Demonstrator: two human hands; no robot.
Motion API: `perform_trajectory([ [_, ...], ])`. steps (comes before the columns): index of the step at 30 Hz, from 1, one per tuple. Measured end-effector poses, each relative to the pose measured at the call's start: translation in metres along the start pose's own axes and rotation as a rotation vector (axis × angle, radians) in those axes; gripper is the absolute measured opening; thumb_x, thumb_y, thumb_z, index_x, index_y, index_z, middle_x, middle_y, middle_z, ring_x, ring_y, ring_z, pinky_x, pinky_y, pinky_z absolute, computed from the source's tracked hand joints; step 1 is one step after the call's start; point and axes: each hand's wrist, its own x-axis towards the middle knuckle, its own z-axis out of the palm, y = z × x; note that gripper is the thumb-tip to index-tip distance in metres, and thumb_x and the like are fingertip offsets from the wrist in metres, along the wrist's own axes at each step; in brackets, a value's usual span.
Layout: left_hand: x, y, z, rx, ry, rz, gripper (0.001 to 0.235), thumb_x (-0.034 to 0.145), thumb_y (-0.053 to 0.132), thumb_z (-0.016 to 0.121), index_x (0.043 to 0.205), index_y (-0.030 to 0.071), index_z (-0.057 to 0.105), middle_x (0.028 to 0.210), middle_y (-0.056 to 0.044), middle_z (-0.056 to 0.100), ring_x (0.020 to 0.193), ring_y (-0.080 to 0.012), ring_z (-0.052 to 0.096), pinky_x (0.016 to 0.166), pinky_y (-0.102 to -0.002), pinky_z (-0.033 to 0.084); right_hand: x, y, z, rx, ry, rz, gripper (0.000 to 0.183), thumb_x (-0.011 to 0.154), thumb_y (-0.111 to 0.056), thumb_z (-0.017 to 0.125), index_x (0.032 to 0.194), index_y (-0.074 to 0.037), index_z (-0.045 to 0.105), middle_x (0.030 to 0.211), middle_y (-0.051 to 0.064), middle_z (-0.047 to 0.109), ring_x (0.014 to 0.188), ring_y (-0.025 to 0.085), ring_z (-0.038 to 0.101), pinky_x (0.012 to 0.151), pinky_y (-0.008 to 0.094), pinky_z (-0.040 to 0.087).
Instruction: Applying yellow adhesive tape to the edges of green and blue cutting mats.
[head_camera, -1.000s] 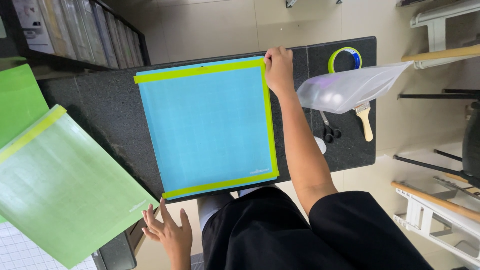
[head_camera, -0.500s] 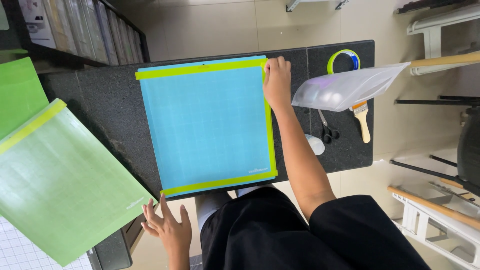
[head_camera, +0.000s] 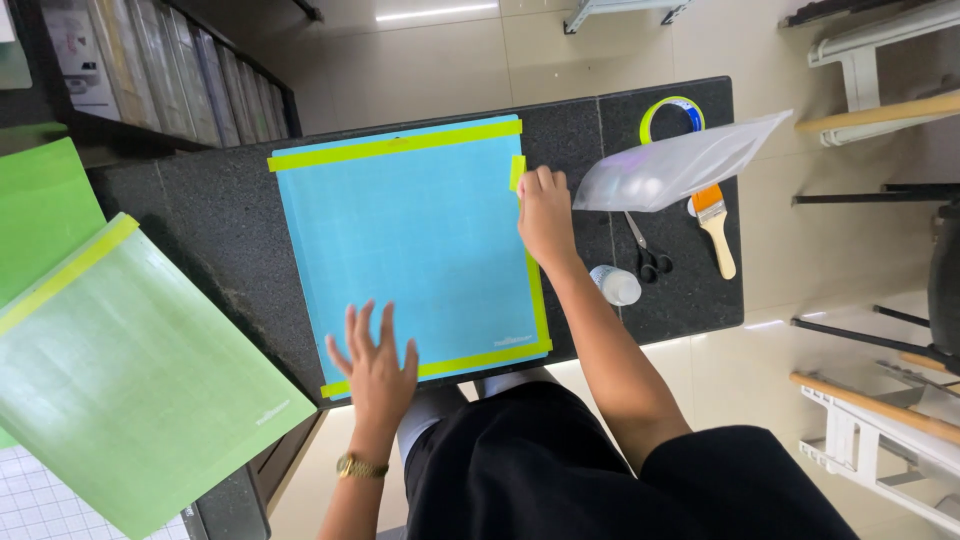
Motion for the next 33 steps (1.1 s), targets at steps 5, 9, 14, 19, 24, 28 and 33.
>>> perform_trajectory([
  [5,0.047,0.045,0.007,0.002,0.025,0.191,0.060,0.087,0.028,0.068,0.145,0.016,0.056,0.155,-0.010,0.039,0.154,-0.0304,0.029,0.120,-0.061,0.009,-0.043,-0.007,-0.012,0.063,-0.035,-0.009,0.027,0.093,0.007,0.059,0.084,-0.013,0.044,0.085,0.003,0.045,0.086,0.026,0.057,0.068,0.033,0.051],
  [9,0.062,0.079,0.016,-0.052,0.012,0.276,0.062,0.086,0.026,0.071,0.144,0.015,0.056,0.155,-0.009,0.040,0.153,-0.0303,0.030,0.119,-0.064,0.015,-0.081,-0.009,-0.024,0.045,-0.103,0.001,0.027,0.092,0.007,0.058,0.084,-0.014,0.044,0.085,0.002,0.043,0.083,0.025,0.056,0.067,0.033,0.049],
  [14,0.062,0.096,0.035,0.004,-0.040,0.364,0.064,0.086,0.026,0.071,0.147,0.016,0.053,0.156,-0.007,0.040,0.154,-0.0281,0.030,0.117,-0.066,0.021,-0.140,-0.007,-0.032,0.039,-0.206,-0.042,0.019,0.091,0.007,0.057,0.087,-0.010,0.049,0.088,0.004,0.046,0.085,0.028,0.057,0.067,0.036,0.049],
  [19,0.070,0.105,0.045,0.044,-0.111,0.424,0.068,0.091,0.023,0.066,0.155,0.019,0.044,0.158,-0.004,0.037,0.154,-0.0257,0.028,0.117,-0.067,0.024,-0.212,0.001,-0.037,0.051,-0.340,-0.037,0.013,0.096,0.003,0.045,0.092,-0.007,0.053,0.093,0.007,0.049,0.087,0.026,0.055,0.064,0.036,0.045],
  [24,0.080,0.125,0.048,0.074,-0.135,0.552,0.057,0.096,0.017,0.061,0.152,0.021,0.049,0.158,0.000,0.042,0.153,-0.0232,0.031,0.117,-0.068,0.024,-0.266,0.004,-0.057,-0.030,-0.473,-0.006,0.015,0.096,-0.006,0.043,0.095,-0.009,0.057,0.098,0.009,0.053,0.095,0.031,0.057,0.066,0.038,0.046],
  [28,0.070,0.134,0.046,0.069,-0.185,0.616,0.056,0.096,0.013,0.061,0.150,0.020,0.050,0.157,0.000,0.042,0.153,-0.0228,0.030,0.117,-0.067,0.025,-0.313,0.016,-0.057,-0.036,-0.493,0.019,0.010,0.096,-0.007,0.047,0.095,-0.011,0.056,0.098,0.006,0.051,0.100,0.031,0.056,0.070,0.038,0.045],
  [33,0.055,0.129,0.054,0.092,-0.205,0.667,0.057,0.093,0.015,0.065,0.148,0.018,0.053,0.153,-0.003,0.047,0.150,-0.0251,0.035,0.116,-0.068,0.026,-0.365,0.015,-0.081,-0.011,-0.614,0.078,0.009,0.103,-0.013,0.049,0.099,-0.015,0.057,0.098,0.001,0.053,0.100,0.026,0.055,0.073,0.036,0.047],
])
